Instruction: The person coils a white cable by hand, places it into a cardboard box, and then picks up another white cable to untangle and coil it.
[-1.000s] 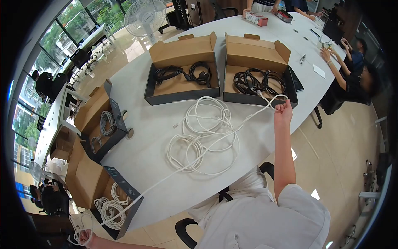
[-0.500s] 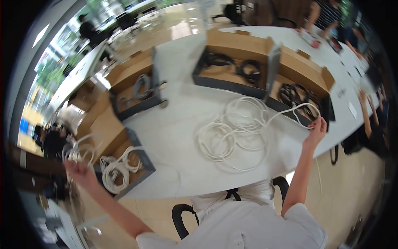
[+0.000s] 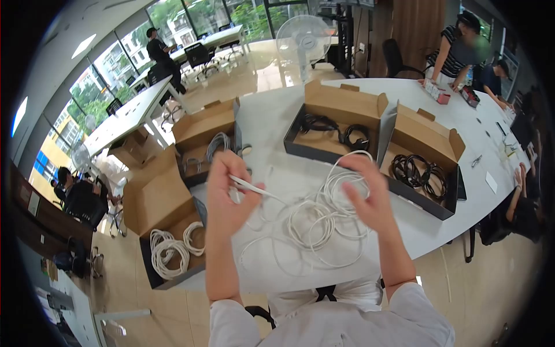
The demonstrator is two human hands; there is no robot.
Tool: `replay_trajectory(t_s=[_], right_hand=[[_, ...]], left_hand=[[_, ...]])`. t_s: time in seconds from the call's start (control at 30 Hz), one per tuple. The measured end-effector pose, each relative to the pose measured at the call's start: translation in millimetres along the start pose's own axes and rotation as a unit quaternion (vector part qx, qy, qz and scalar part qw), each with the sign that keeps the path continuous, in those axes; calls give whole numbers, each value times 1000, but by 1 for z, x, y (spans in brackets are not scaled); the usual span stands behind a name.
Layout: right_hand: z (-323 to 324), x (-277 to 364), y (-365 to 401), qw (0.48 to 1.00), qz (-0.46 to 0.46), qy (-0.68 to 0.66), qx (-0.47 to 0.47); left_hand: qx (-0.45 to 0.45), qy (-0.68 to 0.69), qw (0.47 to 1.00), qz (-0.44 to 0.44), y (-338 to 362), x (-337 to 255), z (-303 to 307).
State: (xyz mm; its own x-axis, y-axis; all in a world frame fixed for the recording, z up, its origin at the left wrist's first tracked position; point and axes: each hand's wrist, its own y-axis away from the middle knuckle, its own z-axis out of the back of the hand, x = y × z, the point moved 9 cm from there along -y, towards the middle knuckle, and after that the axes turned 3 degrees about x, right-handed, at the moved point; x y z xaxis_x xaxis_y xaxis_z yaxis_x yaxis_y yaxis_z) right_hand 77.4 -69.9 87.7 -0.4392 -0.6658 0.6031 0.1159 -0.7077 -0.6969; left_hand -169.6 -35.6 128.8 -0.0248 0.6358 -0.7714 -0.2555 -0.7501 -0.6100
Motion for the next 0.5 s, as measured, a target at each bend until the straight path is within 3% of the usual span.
replay_trajectory(t_s=[0.13,0.23,0.4,0.5], right_hand=[[-45,19,-11,981,0,-143,131],[-68,4,-7,951,-89,-199,219],[-67,4,-22,967,-39,-183,175],[-81,6,-24,971,-19,-182,152]], left_hand=[[18,2,1000,-5,-1,14,-30],[-22,-17,1000,-7,-2,19,-23],[-113,-36,993,7,-1,30,-2],[-83,-57,995,28,2,40,-10]])
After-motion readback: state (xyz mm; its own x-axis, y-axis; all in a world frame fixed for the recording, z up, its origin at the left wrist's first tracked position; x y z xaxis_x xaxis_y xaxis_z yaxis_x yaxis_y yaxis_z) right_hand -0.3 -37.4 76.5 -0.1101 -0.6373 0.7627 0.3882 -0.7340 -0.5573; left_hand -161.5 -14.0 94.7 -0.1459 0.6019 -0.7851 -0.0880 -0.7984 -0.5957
